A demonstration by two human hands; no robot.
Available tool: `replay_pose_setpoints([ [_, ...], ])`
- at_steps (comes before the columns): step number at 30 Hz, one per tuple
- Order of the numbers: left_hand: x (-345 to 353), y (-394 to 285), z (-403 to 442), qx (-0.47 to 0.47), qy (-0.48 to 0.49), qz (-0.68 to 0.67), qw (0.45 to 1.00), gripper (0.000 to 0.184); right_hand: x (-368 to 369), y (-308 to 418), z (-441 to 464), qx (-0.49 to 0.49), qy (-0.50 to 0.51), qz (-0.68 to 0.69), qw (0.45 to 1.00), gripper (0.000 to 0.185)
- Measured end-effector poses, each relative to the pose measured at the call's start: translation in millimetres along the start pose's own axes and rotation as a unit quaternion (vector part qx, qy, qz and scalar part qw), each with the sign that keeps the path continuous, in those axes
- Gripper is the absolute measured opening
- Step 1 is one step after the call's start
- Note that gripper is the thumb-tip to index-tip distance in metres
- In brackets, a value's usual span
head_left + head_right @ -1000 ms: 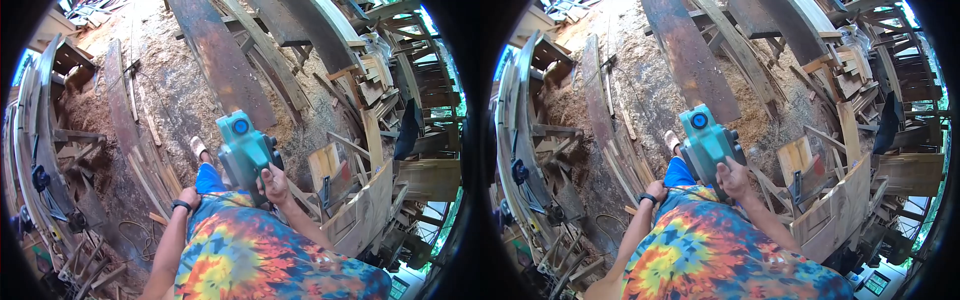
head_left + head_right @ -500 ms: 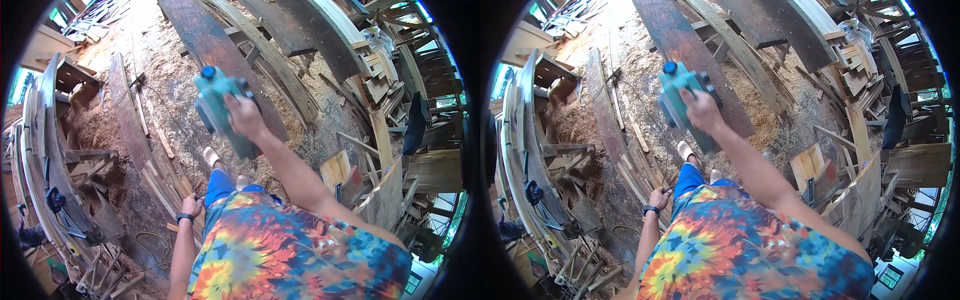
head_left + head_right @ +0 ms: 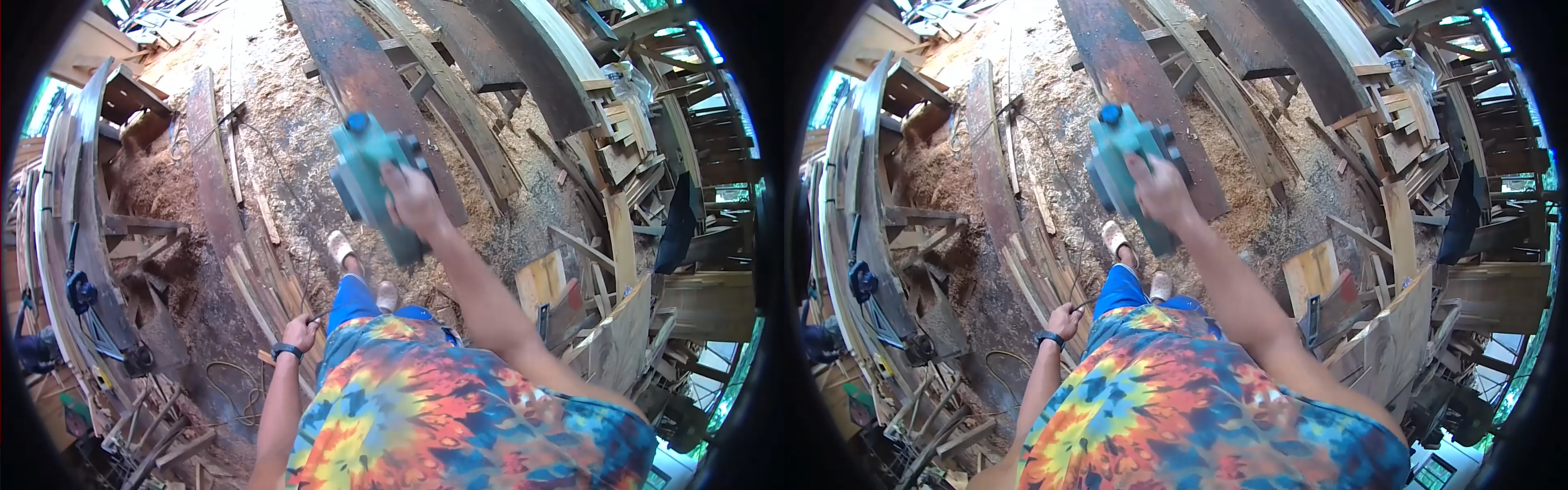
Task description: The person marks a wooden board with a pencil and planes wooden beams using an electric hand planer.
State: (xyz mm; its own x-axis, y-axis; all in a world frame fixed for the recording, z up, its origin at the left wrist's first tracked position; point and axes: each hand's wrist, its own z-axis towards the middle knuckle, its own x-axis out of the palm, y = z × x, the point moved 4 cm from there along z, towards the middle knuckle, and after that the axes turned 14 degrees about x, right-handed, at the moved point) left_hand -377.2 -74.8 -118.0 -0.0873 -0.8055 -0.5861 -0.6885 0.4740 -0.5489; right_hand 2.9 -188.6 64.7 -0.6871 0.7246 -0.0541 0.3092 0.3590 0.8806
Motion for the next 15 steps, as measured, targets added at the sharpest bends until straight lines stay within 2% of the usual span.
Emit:
replay_pose_setpoints([
  [2,12,-7,-2,0.031,0.043,-0.005,0.999,0.034,-14,-32,-71,0.028,-0.012,-0.016,0.999,0.053],
  [7,32,-31,5,0.107,0.08,-0.003,0.991,0.031,-34,-103,-183,0.082,-0.032,0.03,0.996,0.054],
  [12,18,-44,19,0.13,0.084,-0.022,0.988,0.031,-33,-102,-191,0.112,-0.035,0.048,0.992,0.057],
  [15,5,-38,22,0.126,0.049,-0.036,0.99,0.028,-29,-89,-159,0.092,-0.033,-0.004,0.995,0.068],
])
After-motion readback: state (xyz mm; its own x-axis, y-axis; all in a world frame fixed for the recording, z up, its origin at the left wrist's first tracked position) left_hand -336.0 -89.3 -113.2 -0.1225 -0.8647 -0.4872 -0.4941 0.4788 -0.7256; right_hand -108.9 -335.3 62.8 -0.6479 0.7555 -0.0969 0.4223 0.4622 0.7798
